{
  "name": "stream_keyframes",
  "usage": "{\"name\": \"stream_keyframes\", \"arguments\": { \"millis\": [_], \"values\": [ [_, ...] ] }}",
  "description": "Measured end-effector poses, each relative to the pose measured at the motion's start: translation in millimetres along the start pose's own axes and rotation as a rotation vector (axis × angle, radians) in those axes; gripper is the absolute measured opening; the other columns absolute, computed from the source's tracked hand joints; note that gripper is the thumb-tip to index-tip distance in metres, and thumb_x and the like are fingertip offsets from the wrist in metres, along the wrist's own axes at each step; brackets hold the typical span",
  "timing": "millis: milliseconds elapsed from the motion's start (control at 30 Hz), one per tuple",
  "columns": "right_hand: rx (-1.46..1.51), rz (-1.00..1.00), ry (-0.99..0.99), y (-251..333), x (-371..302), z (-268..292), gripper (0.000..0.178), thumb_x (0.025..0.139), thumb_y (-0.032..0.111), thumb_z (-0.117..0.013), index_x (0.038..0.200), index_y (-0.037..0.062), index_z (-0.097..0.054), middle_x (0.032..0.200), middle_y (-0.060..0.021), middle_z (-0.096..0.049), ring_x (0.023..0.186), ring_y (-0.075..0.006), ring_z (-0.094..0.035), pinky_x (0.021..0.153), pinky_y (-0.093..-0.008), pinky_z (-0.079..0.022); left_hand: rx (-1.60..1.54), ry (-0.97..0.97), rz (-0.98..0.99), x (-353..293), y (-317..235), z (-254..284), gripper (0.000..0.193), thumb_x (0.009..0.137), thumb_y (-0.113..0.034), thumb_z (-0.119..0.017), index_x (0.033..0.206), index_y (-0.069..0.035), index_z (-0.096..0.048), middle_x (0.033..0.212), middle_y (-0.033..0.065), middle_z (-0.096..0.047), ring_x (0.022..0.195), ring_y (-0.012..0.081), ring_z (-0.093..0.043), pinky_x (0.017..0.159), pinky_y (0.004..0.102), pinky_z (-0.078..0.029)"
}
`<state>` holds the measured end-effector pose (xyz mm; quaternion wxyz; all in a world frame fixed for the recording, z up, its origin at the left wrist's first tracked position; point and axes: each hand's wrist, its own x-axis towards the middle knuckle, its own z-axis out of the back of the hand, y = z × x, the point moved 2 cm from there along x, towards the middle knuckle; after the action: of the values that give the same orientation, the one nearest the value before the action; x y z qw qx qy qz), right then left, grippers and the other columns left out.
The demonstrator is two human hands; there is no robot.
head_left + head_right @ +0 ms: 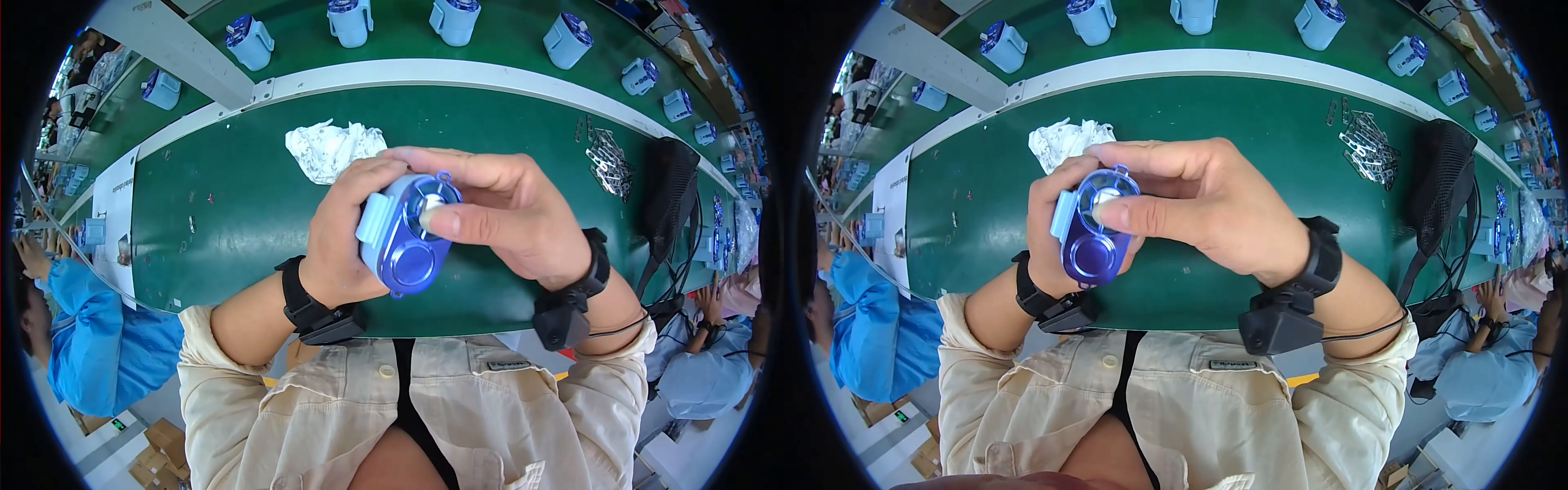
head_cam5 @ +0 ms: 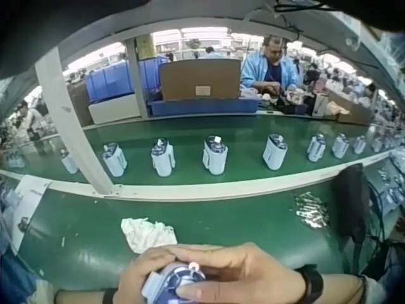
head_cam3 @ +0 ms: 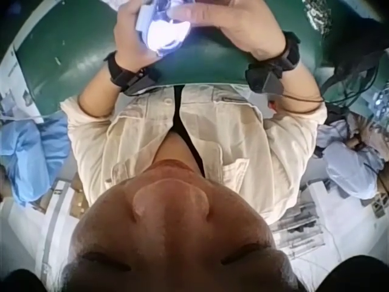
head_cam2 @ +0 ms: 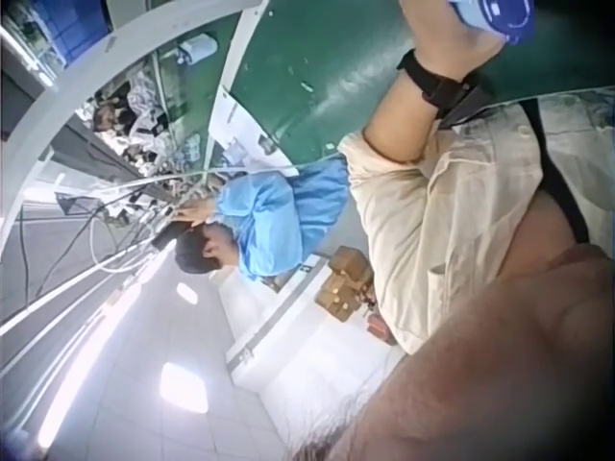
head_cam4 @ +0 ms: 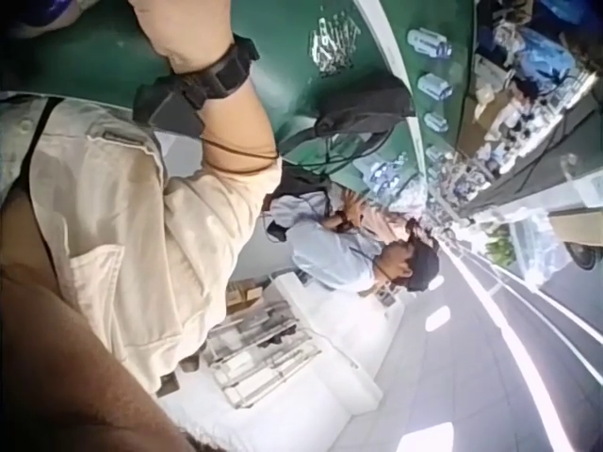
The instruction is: The person picks up a blue device, peels off a small white sticker by hand, and presses a component into the device. After repeating these actions on several devices, they place each one back onto the assembly line.
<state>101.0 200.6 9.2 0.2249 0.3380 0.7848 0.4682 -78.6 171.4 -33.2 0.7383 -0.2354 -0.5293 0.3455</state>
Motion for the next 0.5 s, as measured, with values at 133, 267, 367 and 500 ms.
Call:
{"name": "stream_keyframes", "arguments": {
  "millis": [133,267,367,500],
  "values": [
    [-0.046,0.044,-0.010,-1.0,-4.6,-6.2,0.043,0.090,0.006,-0.064,0.132,-0.0007,-0.054,0.135,-0.0140,-0.054,0.116,-0.0194,-0.056,0.100,-0.0335,-0.046,-0.052,0.008,-0.123,3.6,1.1,-3.3,0.071,0.067,-0.012,-0.084,0.125,-0.001,-0.046,0.115,0.0187,-0.060,0.103,0.0332,-0.062,0.090,0.0411,-0.049],
    [-0.056,0.066,-0.031,-1.0,-5.3,-6.9,0.045,0.090,0.005,-0.064,0.133,-0.0008,-0.053,0.134,-0.0139,-0.055,0.116,-0.0194,-0.056,0.099,-0.0336,-0.046,-0.043,0.007,-0.127,4.8,1.6,-3.7,0.071,0.068,-0.012,-0.084,0.126,-0.001,-0.045,0.113,0.0176,-0.062,0.104,0.0331,-0.062,0.090,0.0430,-0.048],
    [0.021,0.039,-0.011,-1.2,-2.5,-4.4,0.045,0.090,0.005,-0.064,0.133,-0.0009,-0.052,0.133,-0.0136,-0.055,0.116,-0.0193,-0.056,0.099,-0.0335,-0.046,-0.054,0.015,-0.107,4.7,1.7,-2.7,0.070,0.069,-0.011,-0.083,0.126,-0.001,-0.045,0.110,0.0169,-0.063,0.104,0.0333,-0.062,0.090,0.0431,-0.048],
    [0.137,0.005,0.021,-3.4,1.4,-3.8,0.045,0.091,0.005,-0.063,0.134,-0.0010,-0.051,0.130,-0.0124,-0.056,0.115,-0.0187,-0.057,0.098,-0.0331,-0.046,-0.056,0.012,-0.104,6.9,-4.7,-1.9,0.069,0.069,-0.010,-0.083,0.125,-0.001,-0.045,0.109,0.0161,-0.064,0.104,0.0326,-0.062,0.090,0.0421,-0.049]
  ]
}}
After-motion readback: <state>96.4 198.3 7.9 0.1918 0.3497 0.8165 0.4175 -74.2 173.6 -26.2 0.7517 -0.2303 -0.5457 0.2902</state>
